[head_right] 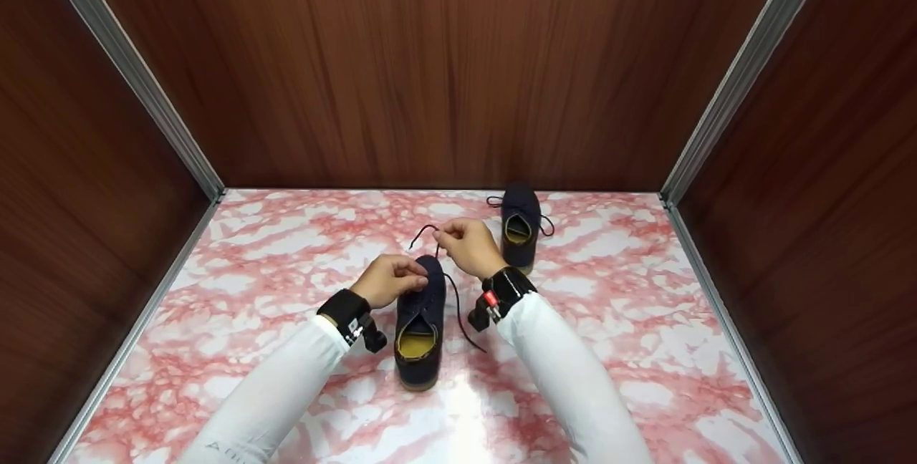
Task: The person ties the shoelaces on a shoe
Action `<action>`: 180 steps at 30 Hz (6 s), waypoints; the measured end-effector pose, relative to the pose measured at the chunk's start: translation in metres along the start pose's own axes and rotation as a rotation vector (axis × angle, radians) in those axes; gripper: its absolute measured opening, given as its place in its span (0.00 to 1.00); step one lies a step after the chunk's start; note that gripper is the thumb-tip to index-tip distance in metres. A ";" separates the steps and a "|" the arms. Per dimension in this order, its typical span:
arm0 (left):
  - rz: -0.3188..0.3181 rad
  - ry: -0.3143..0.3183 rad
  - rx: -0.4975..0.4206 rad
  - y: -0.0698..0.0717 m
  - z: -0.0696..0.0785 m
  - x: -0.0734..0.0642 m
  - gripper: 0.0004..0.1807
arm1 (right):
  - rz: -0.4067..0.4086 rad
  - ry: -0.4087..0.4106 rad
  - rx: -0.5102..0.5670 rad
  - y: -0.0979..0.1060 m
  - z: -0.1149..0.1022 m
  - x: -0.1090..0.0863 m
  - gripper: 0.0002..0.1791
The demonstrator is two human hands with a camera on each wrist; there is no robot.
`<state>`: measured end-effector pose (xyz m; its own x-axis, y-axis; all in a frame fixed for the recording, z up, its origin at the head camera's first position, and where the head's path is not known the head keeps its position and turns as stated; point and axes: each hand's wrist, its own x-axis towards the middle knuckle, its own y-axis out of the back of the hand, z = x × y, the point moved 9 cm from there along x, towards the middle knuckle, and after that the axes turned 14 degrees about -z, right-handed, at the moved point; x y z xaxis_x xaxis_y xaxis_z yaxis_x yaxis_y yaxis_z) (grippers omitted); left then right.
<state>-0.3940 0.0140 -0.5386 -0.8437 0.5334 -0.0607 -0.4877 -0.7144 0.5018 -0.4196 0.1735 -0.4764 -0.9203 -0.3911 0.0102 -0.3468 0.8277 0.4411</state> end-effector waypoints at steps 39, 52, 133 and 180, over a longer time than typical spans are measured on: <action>-0.002 -0.032 -0.093 -0.011 -0.010 -0.001 0.04 | -0.157 -0.102 -0.158 0.003 0.068 -0.016 0.10; -0.009 -0.022 -0.127 -0.014 -0.007 -0.001 0.03 | -0.472 -0.026 -0.290 -0.042 0.085 -0.029 0.11; -0.165 0.062 0.149 0.012 -0.008 -0.007 0.08 | -0.217 0.023 -0.453 0.016 0.048 -0.030 0.04; -0.005 0.089 0.142 0.013 -0.011 -0.006 0.09 | -0.209 0.176 -0.086 -0.017 -0.024 -0.043 0.05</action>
<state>-0.3977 -0.0033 -0.5416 -0.8607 0.4906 -0.1364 -0.4611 -0.6373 0.6175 -0.3701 0.1664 -0.4628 -0.7825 -0.6194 0.0633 -0.5019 0.6877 0.5246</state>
